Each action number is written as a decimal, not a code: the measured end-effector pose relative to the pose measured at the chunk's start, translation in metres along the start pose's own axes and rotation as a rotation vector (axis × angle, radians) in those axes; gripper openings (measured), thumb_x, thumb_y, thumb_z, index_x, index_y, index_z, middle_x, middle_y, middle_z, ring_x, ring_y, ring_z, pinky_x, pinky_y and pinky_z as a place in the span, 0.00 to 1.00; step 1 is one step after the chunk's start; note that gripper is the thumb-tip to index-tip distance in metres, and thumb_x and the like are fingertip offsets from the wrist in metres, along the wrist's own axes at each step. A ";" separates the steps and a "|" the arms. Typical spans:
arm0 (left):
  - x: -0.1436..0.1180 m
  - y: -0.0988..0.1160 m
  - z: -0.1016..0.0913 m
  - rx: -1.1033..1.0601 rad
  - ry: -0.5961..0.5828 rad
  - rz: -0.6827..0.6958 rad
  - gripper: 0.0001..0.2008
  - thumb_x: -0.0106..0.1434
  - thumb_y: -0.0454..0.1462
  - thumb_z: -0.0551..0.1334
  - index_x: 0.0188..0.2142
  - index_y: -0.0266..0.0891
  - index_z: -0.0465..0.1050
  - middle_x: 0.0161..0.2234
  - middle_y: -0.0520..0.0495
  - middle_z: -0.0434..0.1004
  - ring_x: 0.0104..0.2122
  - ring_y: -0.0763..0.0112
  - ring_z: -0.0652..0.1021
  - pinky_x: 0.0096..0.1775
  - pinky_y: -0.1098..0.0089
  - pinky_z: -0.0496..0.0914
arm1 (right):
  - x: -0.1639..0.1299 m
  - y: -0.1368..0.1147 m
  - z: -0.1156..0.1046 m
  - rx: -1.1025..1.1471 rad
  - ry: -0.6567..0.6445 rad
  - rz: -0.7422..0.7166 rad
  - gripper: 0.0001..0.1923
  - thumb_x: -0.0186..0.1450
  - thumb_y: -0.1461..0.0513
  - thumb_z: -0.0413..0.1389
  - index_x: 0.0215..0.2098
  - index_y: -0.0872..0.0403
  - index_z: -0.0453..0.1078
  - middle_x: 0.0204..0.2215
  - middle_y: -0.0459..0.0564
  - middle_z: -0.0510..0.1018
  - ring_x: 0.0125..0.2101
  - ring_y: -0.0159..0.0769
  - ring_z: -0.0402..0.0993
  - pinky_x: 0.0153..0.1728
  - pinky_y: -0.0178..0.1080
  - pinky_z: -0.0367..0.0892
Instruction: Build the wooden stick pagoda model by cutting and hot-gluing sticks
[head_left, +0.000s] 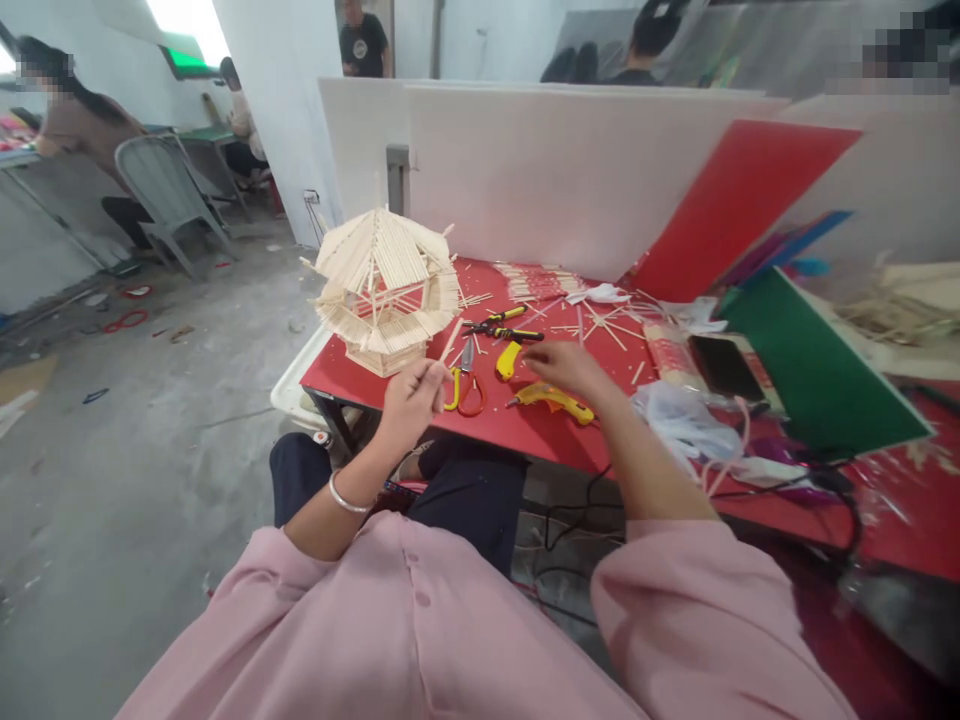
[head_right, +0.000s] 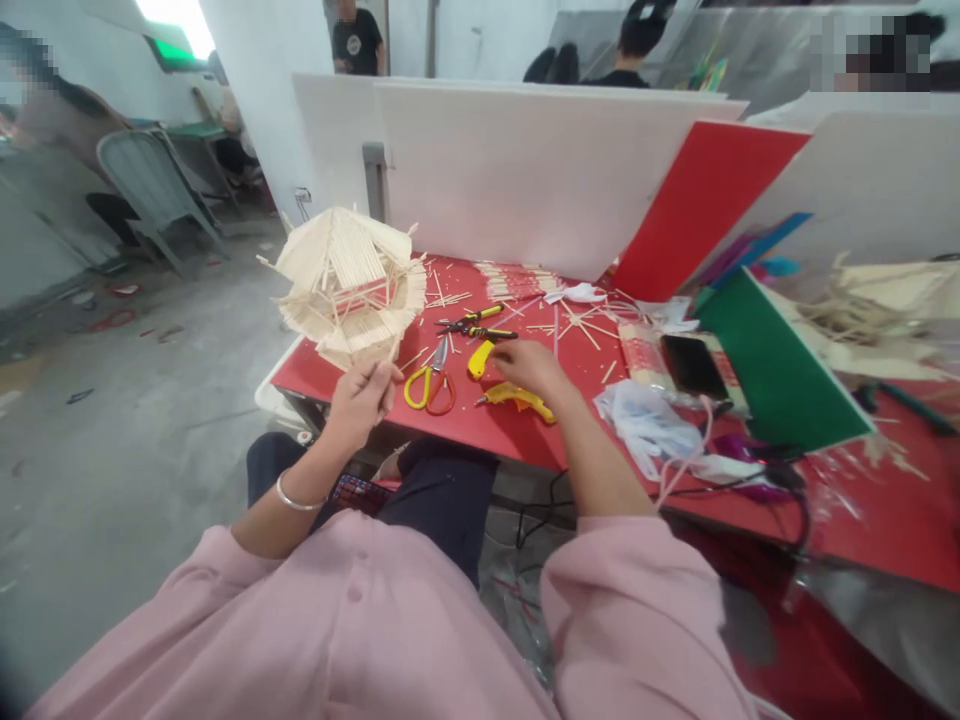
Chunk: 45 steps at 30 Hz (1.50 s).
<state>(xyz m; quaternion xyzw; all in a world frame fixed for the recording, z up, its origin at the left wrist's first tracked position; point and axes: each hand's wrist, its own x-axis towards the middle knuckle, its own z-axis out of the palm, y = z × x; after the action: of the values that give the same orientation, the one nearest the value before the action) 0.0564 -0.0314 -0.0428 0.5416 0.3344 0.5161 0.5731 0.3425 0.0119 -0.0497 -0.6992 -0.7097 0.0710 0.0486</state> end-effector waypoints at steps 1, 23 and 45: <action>-0.001 0.000 -0.002 -0.042 0.013 -0.022 0.19 0.64 0.53 0.65 0.33 0.39 0.72 0.16 0.59 0.65 0.13 0.81 0.60 0.18 0.76 0.54 | 0.004 -0.013 0.011 -0.008 -0.020 -0.016 0.19 0.69 0.55 0.52 0.49 0.51 0.81 0.45 0.53 0.85 0.45 0.43 0.80 0.40 0.38 0.68; 0.025 0.044 -0.055 -0.219 0.091 -0.137 0.20 0.62 0.53 0.67 0.36 0.38 0.71 0.16 0.57 0.71 0.10 0.81 0.63 0.12 0.78 0.48 | 0.149 0.070 0.051 -0.366 -0.203 -0.155 0.52 0.57 0.64 0.63 0.76 0.50 0.48 0.74 0.66 0.53 0.64 0.59 0.67 0.59 0.53 0.70; 0.042 0.044 -0.032 -0.544 0.094 -0.305 0.10 0.70 0.41 0.62 0.36 0.39 0.65 0.26 0.48 0.82 0.14 0.76 0.74 0.14 0.78 0.57 | 0.106 0.062 -0.033 -0.417 0.052 -0.138 0.19 0.69 0.62 0.45 0.48 0.60 0.74 0.48 0.75 0.79 0.46 0.57 0.77 0.39 0.50 0.64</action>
<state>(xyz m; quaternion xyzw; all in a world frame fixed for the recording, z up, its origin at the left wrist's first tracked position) 0.0264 0.0123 0.0008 0.2875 0.2873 0.5192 0.7518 0.4072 0.1198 -0.0309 -0.6454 -0.7538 -0.0989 -0.0741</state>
